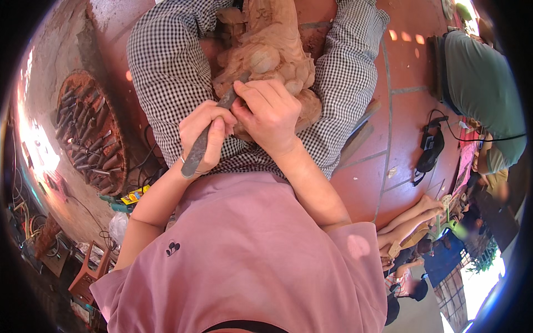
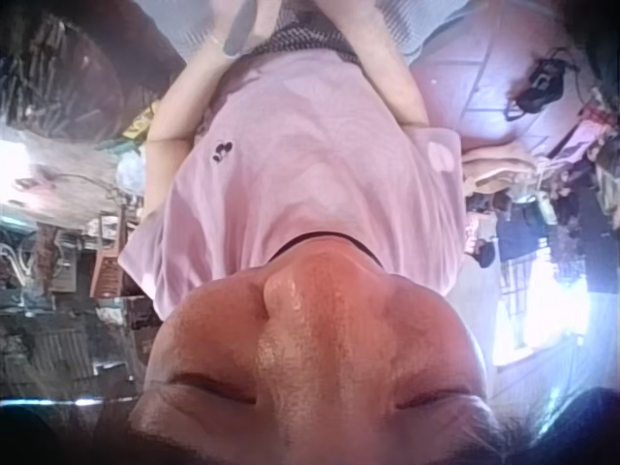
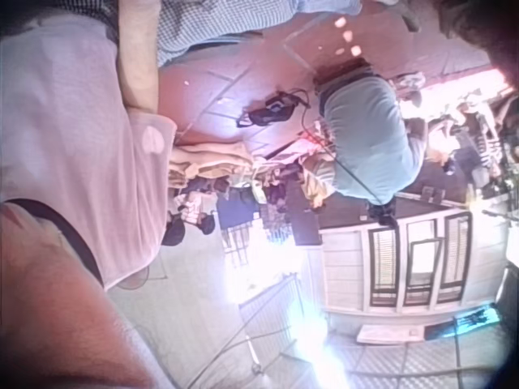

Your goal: The person carves a piece of wood using a chisel while sitting on the floor. They hold the wood steady with one hand and use the chisel with the other to shape the surface.

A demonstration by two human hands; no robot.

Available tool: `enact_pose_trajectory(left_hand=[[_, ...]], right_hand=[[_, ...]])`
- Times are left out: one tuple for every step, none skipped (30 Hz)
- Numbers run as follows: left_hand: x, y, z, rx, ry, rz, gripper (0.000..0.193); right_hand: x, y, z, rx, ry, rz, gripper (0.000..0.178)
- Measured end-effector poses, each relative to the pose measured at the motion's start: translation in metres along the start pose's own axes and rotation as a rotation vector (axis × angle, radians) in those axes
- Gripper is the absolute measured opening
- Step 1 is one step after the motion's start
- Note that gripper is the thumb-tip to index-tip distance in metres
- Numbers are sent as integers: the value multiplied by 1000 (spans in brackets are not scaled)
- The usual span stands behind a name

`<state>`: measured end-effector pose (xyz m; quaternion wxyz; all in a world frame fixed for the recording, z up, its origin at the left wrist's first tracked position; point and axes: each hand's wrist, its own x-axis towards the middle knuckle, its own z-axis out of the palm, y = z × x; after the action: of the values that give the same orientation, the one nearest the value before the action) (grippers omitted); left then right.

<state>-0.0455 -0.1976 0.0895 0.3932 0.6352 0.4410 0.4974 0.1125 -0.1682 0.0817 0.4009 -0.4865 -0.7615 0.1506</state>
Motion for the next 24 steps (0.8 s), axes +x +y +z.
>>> enact_pose_trajectory(left_hand=[[-2,0,-1,-10,9,-22,12],[-1,1,-2,-9,14,-23,10],[3,3,-2,4,-7,11,9],[10,3,-1,17,-29,45,9],[13,1,-2,30,-50,79,8],[15,-1,0,22,-56,76,8],[12,-3,1,22,-55,75,8],[7,-8,0,21,-55,73,9],[5,-10,-3,27,-56,71,9],[2,-6,-7,3,-48,24,9],[1,-7,-8,5,-42,17,9],[-1,-10,-9,8,-36,14,10],[-1,-11,-10,10,-31,10,10],[-1,-10,-10,11,-34,16,10],[4,-7,-9,10,-47,47,10],[10,-5,-6,8,-60,78,10],[14,-6,-5,6,-74,109,11],[14,-10,-3,21,-65,139,11],[10,-9,-3,31,-66,97,10],[6,-4,-3,42,-68,55,10],[2,-1,-4,51,-72,13,11],[-1,-1,-6,81,-103,15,11],[-2,3,-1,27,-55,14,18],[1,10,8,-25,-3,13,26]], right_hand=[[1,1,1,2,21,-6,34],[2,3,2,4,41,-11,34],[3,4,2,8,58,-20,33],[1,1,2,61,96,56,35],[1,1,3,66,110,64,35],[0,3,4,65,124,74,36],[-1,5,4,63,137,84,36],[-2,7,5,53,123,62,35],[-2,5,5,21,84,26,35],[0,3,4,-11,45,-10,35],[2,1,3,-42,5,-47,36],[4,-1,4,-72,-5,-40,37],[4,0,5,-57,28,-38,36],[4,1,6,-41,62,-37,36],[4,3,6,-25,90,-36,35],[2,0,2,12,87,42,35],[1,0,3,11,95,47,35],[1,1,3,9,101,50,35],[0,1,2,7,109,53,35],[1,1,0,7,66,32,35],[0,0,-2,6,24,12,35],[0,0,-4,4,-18,-7,35],[0,1,-6,35,-15,2,34],[0,2,-7,68,-14,9,32]])
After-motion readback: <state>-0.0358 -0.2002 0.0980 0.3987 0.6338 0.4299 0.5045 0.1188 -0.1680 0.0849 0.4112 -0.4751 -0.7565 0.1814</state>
